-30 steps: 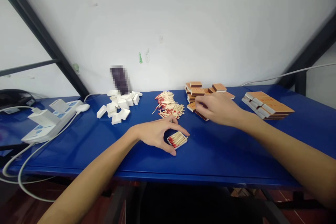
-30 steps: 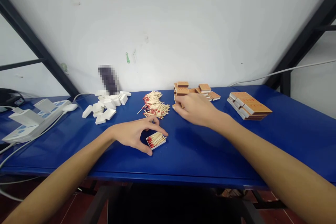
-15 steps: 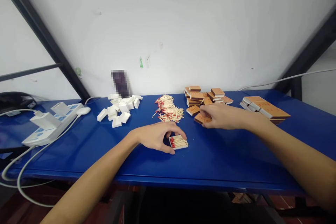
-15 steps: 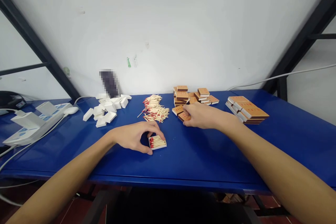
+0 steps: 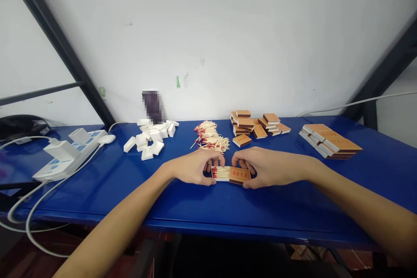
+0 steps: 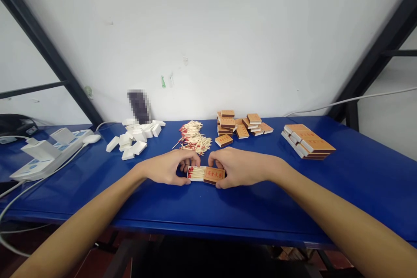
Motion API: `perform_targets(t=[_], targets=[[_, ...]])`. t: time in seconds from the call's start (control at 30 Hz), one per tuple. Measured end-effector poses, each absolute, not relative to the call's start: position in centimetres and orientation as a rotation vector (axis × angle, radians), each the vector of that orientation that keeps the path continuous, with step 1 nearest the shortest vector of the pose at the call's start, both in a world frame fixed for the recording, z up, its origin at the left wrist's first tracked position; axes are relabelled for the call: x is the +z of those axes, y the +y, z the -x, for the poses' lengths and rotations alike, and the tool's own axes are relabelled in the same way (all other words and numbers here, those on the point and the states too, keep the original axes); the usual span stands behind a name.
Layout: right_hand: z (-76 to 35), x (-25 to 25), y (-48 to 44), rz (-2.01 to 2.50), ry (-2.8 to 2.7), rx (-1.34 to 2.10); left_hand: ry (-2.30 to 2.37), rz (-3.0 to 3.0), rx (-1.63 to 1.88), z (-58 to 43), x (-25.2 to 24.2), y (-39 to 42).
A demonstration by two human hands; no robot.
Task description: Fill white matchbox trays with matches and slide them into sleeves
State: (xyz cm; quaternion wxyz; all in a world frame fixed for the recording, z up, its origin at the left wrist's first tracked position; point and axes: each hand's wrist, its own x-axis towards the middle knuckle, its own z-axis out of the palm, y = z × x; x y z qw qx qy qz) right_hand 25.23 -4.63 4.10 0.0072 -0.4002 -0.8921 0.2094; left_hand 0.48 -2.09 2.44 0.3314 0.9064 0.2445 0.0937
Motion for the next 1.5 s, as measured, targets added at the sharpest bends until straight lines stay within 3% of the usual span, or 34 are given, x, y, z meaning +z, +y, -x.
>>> perform_targets(t=[0.53,0.77,1.03,1.27,1.5], targets=[[-25.4,3.3,-3.9,1.163,-2.729,0.731,0.639,-2.163,0.374,-0.8,1.2,-1.7],[-24.1,2.4,-4.3,0.960,-2.724,0.566,0.638,-2.103,0.435,-1.3,0.7,-1.9],[-23.8,2.8,-4.6,0.989,-2.757,0.592,0.611,-1.917,0.296,-0.7,1.2,-1.5],[-24.3,2.2,-4.0,0.984,-2.728,0.598,0.627,-2.358,0.400,-1.0,1.1,-1.7],[-25.2,2.9,-3.5,1.094,-2.743,0.694,0.619,-2.421,0.398,-1.2,1.2,-1.9]])
